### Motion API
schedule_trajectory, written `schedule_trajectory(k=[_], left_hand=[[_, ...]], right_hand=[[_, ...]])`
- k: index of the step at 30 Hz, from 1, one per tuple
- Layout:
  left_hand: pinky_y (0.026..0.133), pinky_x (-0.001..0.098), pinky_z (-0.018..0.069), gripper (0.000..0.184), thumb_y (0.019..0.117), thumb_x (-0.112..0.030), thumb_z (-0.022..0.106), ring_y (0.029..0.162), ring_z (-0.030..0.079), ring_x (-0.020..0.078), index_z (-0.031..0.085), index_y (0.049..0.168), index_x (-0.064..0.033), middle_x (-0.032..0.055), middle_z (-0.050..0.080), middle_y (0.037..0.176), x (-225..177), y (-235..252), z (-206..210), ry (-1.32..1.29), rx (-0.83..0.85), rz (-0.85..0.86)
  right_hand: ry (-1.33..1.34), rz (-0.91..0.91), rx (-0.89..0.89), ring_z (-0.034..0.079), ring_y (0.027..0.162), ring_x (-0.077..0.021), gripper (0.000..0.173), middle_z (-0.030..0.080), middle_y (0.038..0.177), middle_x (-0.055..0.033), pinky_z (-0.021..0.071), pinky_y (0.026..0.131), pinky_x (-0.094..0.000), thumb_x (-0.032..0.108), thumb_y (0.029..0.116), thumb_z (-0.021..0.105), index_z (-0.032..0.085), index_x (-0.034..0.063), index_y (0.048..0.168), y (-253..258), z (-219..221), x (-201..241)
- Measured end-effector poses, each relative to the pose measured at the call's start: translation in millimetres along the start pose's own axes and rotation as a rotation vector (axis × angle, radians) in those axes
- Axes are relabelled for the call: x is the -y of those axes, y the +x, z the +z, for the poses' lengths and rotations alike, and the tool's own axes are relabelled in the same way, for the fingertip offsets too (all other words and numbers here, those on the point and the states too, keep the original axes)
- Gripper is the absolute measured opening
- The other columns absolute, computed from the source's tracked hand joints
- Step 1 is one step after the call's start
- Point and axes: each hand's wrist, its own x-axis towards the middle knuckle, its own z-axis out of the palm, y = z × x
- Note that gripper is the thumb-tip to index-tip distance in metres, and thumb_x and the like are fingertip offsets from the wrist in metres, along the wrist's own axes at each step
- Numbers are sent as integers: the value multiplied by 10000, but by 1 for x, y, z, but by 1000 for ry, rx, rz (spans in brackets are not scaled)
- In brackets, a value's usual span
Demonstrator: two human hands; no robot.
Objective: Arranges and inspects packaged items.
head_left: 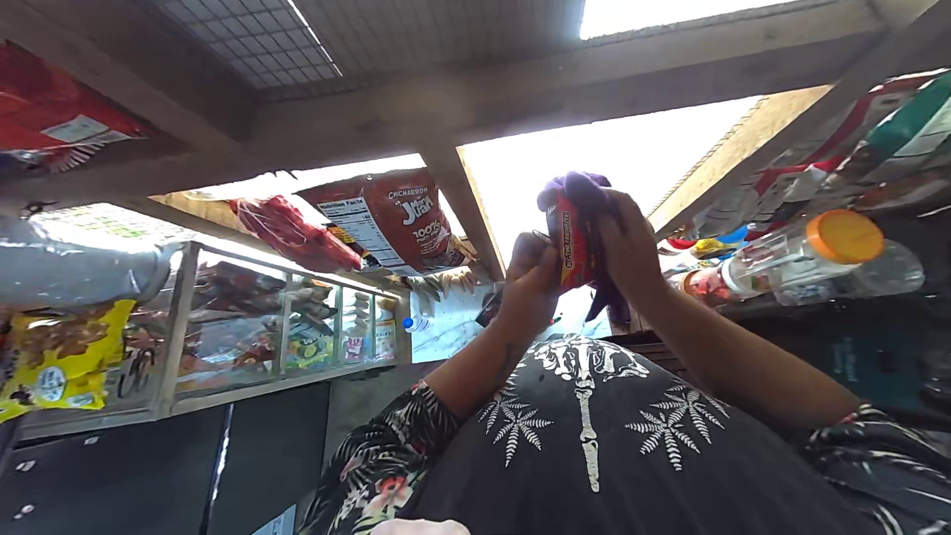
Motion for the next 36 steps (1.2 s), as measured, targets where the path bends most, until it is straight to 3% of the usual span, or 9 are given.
schedule_trajectory(k=[5,11,16,21,23,25,28,31,36], left_hand=[[857,297,568,240,1005,-16,518,936,665,61,530,1197,-160,-53,683,1033,-7,7,-5,245,130,16],[774,266,583,191,1009,-48,507,868,665,54,580,1024,-224,-66,668,959,-25,11,-15,154,209,96],[839,269,568,149,1004,-94,561,945,659,60,614,1057,-224,-60,673,1024,-47,12,-17,129,290,116],[850,274,559,162,988,-86,533,953,664,74,620,1020,-218,-32,689,1015,-60,11,-14,58,227,144],[846,280,563,158,992,-84,529,942,670,79,616,1027,-210,-25,692,1004,-63,11,-18,55,204,140],[845,291,565,163,996,-76,495,929,668,84,590,1033,-203,-24,682,987,-66,12,-26,87,179,124],[833,297,572,166,1025,-72,436,905,666,86,555,1022,-187,-20,665,954,-69,14,-30,132,124,101],[806,289,572,186,1024,-56,431,867,663,77,568,997,-180,-28,665,916,-62,18,-24,129,115,57],[817,277,571,166,1021,-78,437,883,672,72,562,1035,-187,-30,677,936,-48,24,2,13,200,-11]], right_hand=[[-121,-471,64,539,1274,-268,318,627,1307,-141,386,1086,-468,189,1033,503,666,121,1298,-8,14,7],[127,-170,121,588,1180,-59,355,610,1274,-124,497,1023,-244,86,1058,418,529,-79,1352,5,10,11],[326,181,179,644,936,40,277,671,1017,98,563,865,-217,177,1064,390,610,91,1209,-2,2,-6],[255,59,353,629,868,72,215,653,957,118,557,808,-169,152,1054,410,592,85,1145,-16,-11,-40],[-89,15,371,634,802,-30,269,659,892,-6,551,745,-267,202,1045,437,636,31,1106,-16,-22,-55],[-286,-1,338,682,850,-251,350,695,939,-186,552,757,-495,230,1012,460,662,-31,1129,-14,-40,-65],[-282,-56,122,648,904,-105,353,675,984,-132,558,818,-355,219,1031,445,642,-56,1132,-6,-66,-46],[-69,-185,100,512,1230,-61,270,572,1268,-74,438,1055,-271,106,996,438,624,-37,1130,8,-64,-6],[203,-262,299,548,1254,-15,679,540,1394,-87,491,1065,-235,328,1024,563,287,-69,1501,3,-9,6]])
